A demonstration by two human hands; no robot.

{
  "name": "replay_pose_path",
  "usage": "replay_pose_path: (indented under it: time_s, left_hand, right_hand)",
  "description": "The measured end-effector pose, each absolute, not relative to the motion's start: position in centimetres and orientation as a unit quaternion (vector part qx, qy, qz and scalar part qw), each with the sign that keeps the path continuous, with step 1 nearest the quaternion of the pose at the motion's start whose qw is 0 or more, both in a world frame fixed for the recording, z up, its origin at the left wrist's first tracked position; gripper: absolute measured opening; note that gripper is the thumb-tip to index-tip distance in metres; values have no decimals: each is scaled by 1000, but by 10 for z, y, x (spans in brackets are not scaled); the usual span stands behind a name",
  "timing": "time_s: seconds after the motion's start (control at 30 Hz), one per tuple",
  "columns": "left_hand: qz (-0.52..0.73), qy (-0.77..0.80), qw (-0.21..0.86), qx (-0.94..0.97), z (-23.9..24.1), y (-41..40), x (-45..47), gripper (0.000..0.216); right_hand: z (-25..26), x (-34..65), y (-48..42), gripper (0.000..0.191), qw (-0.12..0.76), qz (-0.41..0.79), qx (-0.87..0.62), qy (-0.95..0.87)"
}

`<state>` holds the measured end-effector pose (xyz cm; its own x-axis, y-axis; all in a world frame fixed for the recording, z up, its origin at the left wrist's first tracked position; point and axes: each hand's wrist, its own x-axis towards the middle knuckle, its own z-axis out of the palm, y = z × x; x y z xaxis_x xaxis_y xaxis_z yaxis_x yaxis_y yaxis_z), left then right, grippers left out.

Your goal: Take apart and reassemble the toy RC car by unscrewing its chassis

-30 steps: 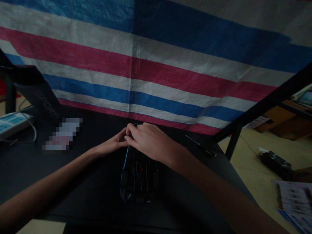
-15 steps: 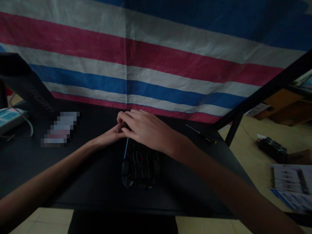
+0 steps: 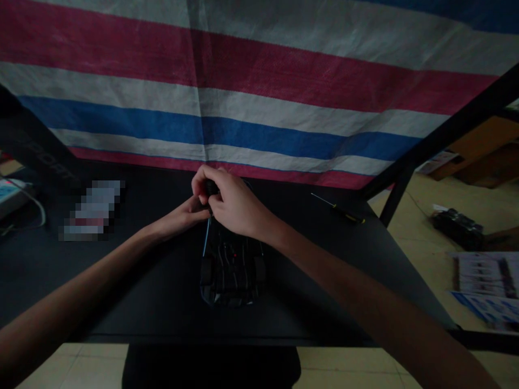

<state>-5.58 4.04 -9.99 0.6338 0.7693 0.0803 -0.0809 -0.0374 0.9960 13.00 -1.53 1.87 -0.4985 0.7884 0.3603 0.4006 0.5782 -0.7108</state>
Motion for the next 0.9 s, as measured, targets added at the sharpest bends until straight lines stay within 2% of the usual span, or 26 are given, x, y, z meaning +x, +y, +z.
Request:
replay_pose_path:
  time_s: [0.13, 0.23, 0.3, 0.47, 0.57, 0.7, 0.9]
  left_hand:
    - [334, 268, 640, 637, -101, 40, -55, 86]
    - [334, 274, 639, 636, -100, 39, -56, 90]
    - [326, 282, 638, 638, -99, 39, -56, 92]
    - [312, 287, 659, 620, -97, 39, -57, 92]
    - [311, 292, 668, 610, -95, 37, -57, 92]
    - [307, 294, 671, 608, -91, 34, -57, 93]
    - [301, 300, 666, 613, -84, 33, -55, 89]
  right_hand:
    - [11, 123, -11, 34, 375, 468, -324, -732]
    - [15, 123, -14, 32, 365, 542, -302, -695]
    - [16, 127, -16, 30, 389, 568, -297, -662]
    - [8, 161, -22, 27, 551, 591, -310, -501]
    - [-4, 195, -24, 22, 580, 576, -355, -454]
    - [-30, 235, -27, 19, 545, 525, -435, -489]
    - [-72, 252, -33, 22, 375, 395, -532, -649]
